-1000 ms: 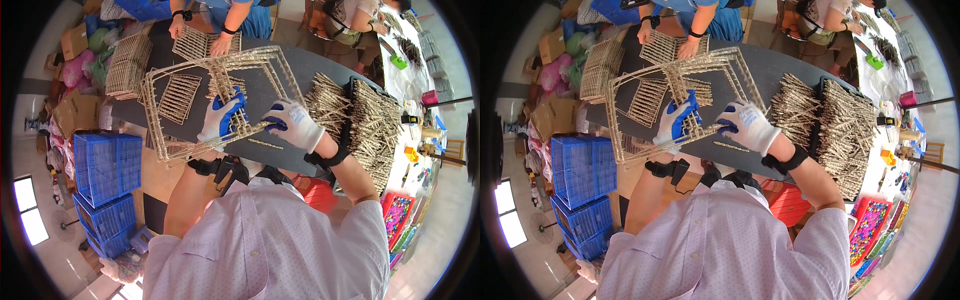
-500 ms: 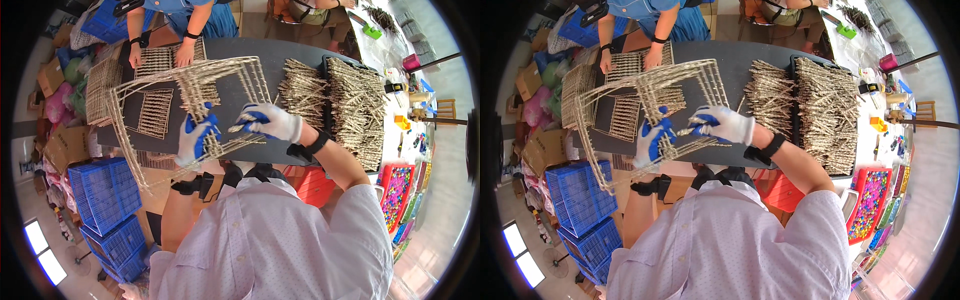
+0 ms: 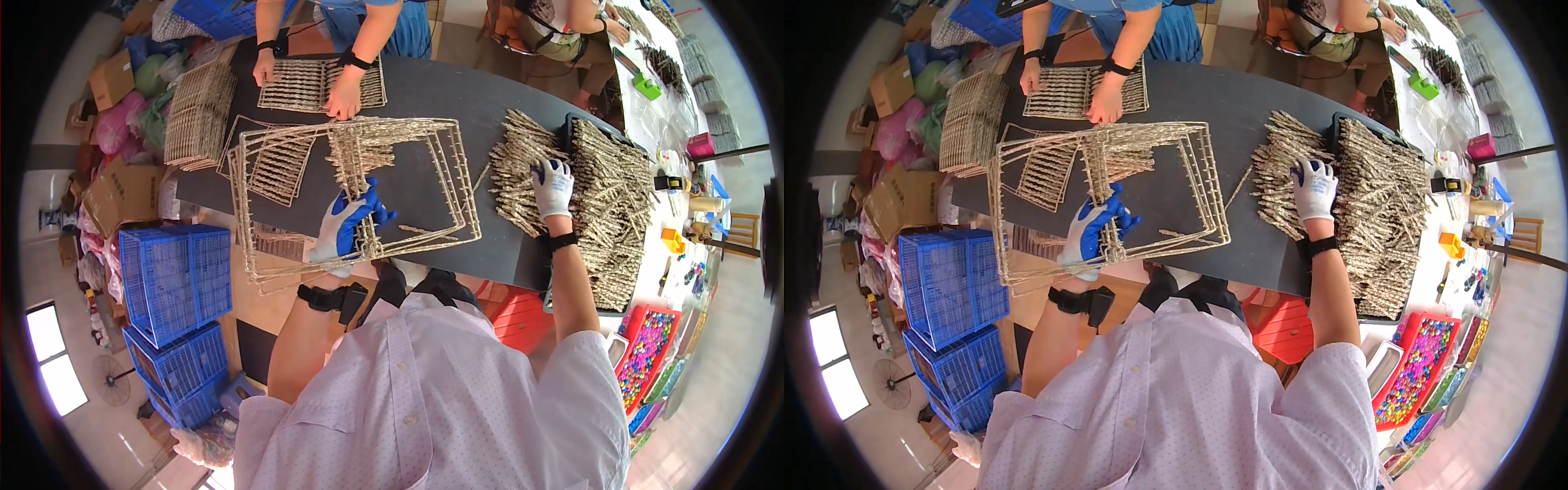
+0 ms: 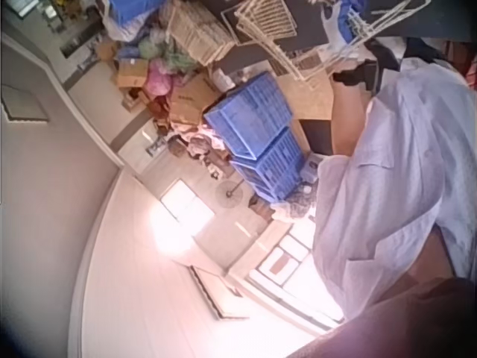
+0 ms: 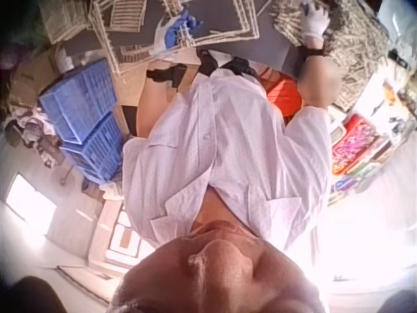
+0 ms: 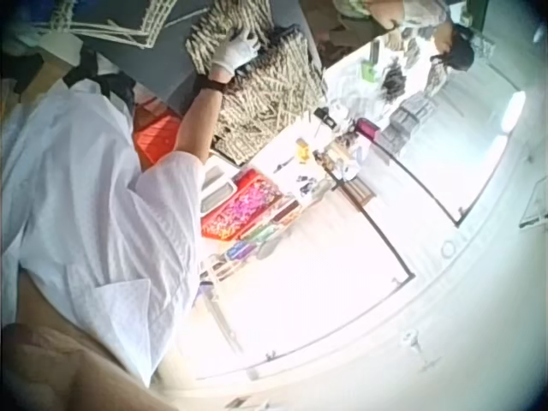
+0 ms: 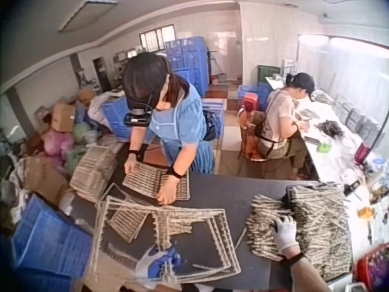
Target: The person assembles rectangular woven baskets by hand. They place woven strips into wire frames, press them down to secure them, and stack the finished units on the table.
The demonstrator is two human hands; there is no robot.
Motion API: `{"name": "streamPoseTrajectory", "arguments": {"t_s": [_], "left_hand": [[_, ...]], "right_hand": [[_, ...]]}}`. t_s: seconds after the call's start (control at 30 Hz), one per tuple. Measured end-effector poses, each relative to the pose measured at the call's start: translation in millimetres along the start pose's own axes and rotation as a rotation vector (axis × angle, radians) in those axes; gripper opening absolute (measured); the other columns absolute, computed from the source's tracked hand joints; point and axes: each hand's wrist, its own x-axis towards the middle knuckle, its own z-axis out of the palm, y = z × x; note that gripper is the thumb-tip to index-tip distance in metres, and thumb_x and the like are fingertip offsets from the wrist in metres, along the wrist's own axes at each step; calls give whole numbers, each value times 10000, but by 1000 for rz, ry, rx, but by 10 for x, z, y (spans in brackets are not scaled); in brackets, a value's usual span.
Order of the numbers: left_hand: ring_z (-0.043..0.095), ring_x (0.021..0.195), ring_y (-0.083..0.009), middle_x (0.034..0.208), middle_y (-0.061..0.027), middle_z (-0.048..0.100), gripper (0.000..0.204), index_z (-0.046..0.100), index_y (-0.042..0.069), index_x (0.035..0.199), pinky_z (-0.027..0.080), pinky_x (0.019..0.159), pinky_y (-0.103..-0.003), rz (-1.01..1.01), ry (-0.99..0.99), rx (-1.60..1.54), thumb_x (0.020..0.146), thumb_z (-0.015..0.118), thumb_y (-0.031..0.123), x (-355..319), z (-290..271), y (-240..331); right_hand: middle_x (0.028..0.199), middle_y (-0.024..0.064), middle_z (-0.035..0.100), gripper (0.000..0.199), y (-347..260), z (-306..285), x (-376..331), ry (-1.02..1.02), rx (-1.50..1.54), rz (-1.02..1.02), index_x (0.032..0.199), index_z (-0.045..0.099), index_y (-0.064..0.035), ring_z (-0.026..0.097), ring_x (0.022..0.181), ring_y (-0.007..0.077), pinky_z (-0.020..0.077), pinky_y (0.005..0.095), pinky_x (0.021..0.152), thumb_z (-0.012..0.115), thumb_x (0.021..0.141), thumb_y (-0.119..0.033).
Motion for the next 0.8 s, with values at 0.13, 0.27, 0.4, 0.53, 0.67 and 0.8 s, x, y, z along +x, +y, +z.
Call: {"name": "streamPoseTrajectory", "arguments": {"t_s": [0.13, 0.27, 0.4, 0.53, 0.67, 0.8], "left_hand": [[605, 789, -180, 848, -39, 549, 392, 487, 0, 1264, 520, 909, -444, 14, -77, 29, 887, 591, 34, -32, 50, -15], [595, 833, -166, 882, -42, 553, 417, 472, -16, 1269, 523, 887, -416, 65, -120, 164, 868, 580, 8, -47, 36, -35], [604, 931, -158, 987, -55, 592, 439, 484, 0, 1265, 530, 835, -318, 85, -169, 309, 844, 609, -13, 45, 68, -63], [574, 941, -125, 1091, -50, 555, 507, 432, 0, 1313, 515, 869, -306, 177, -256, 489, 853, 645, 25, 27, 250, -63], [570, 947, -119, 1105, -47, 554, 492, 436, 13, 1315, 511, 853, -297, 143, -301, 383, 871, 645, 43, -11, 176, -72], [570, 942, -111, 1107, -36, 561, 480, 442, 21, 1310, 499, 843, -277, 222, -253, 375, 876, 645, 43, -67, 116, -153]], "right_hand": [[1349, 104, 474, 571, -122, -109, 12, 65, -214, 56, 1314, 498, -151, 416, 1264, 308, 366, 491, 990, 688, 817, -355], [1111, 141, 633, 378, -725, -796, -68, 267, 653, -61, 1153, 615, -55, 615, 1001, 280, 491, 378, 892, 713, 830, -225], [1222, 217, 587, 650, -1754, -1104, -268, -907, 2358, 505, 1250, 503, 81, 572, 1129, 315, 452, 419, 1004, 598, 913, -466], [1266, 187, 569, 767, -2279, -1005, 95, -905, 2862, 281, 1363, 432, 5, 549, 1155, 339, 419, 489, 1022, 561, 883, -579], [1188, 143, 614, 595, -2546, -781, 205, -857, 2970, 222, 1283, 516, -57, 605, 1054, 309, 480, 488, 945, 563, 909, -518], [1120, 135, 639, 466, -2718, -860, 226, -905, 2879, 302, 1208, 559, -51, 623, 1003, 285, 512, 459, 891, 551, 946, -436]]}}
